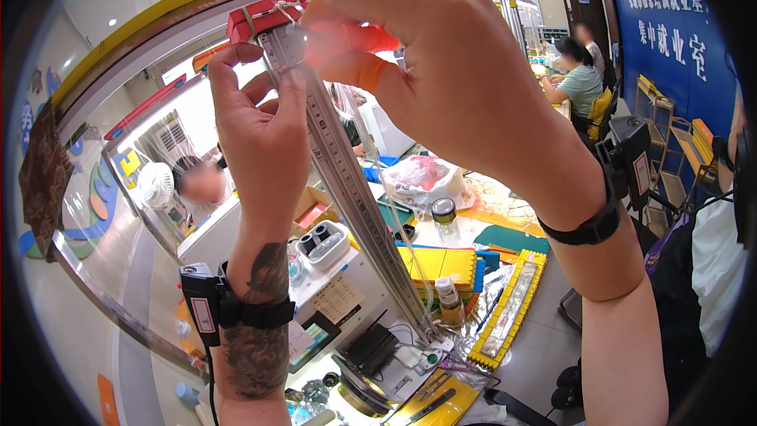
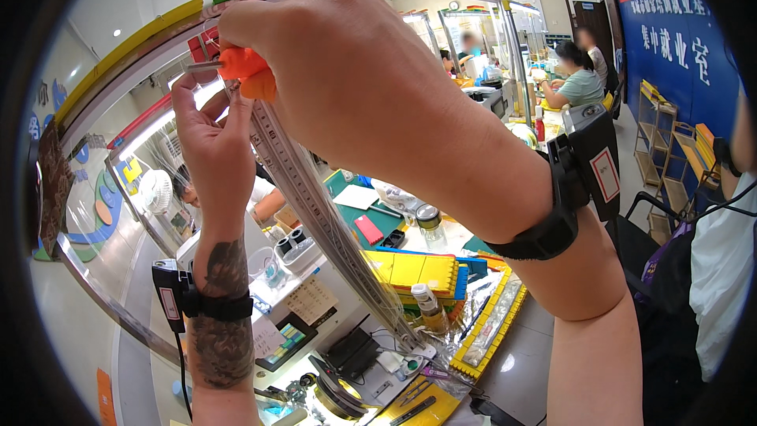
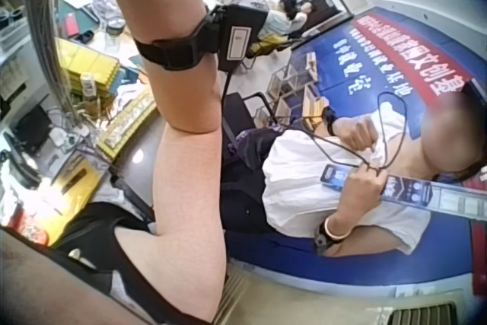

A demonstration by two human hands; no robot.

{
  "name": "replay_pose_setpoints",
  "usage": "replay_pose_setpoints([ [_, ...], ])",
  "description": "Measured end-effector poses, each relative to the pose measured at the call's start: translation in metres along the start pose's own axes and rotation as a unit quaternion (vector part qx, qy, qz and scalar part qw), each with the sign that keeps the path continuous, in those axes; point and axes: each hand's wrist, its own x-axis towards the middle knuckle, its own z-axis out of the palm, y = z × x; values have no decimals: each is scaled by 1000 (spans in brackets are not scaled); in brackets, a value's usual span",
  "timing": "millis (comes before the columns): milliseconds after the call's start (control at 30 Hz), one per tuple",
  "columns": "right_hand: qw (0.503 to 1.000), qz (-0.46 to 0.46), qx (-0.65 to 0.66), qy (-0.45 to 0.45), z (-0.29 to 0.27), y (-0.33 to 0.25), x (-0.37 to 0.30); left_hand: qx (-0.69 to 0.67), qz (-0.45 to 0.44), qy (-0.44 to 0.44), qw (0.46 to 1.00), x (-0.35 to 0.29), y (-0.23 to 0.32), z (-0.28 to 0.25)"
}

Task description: Assembling and inspecting small metal components using specialized tools at a workstation.

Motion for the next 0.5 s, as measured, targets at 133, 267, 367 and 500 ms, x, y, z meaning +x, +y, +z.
replay_pose_setpoints([
  [133, 1000, -14, 20, 18, -3, -2, 0, 8, -5, -4, 1000, -1, 1, -3],
  [267, 999, 34, -10, -38, -2, -2, -1, 16, -8, -11, 1000, -3, 2, -1],
  [367, 998, 34, 51, 2, 8, 3, -3, -7, -10, -12, 1000, -2, 7, -1],
  [500, 958, 187, 205, -70, 3, -2, 0, -3, -7, -17, 1000, -2, 5, 0],
])
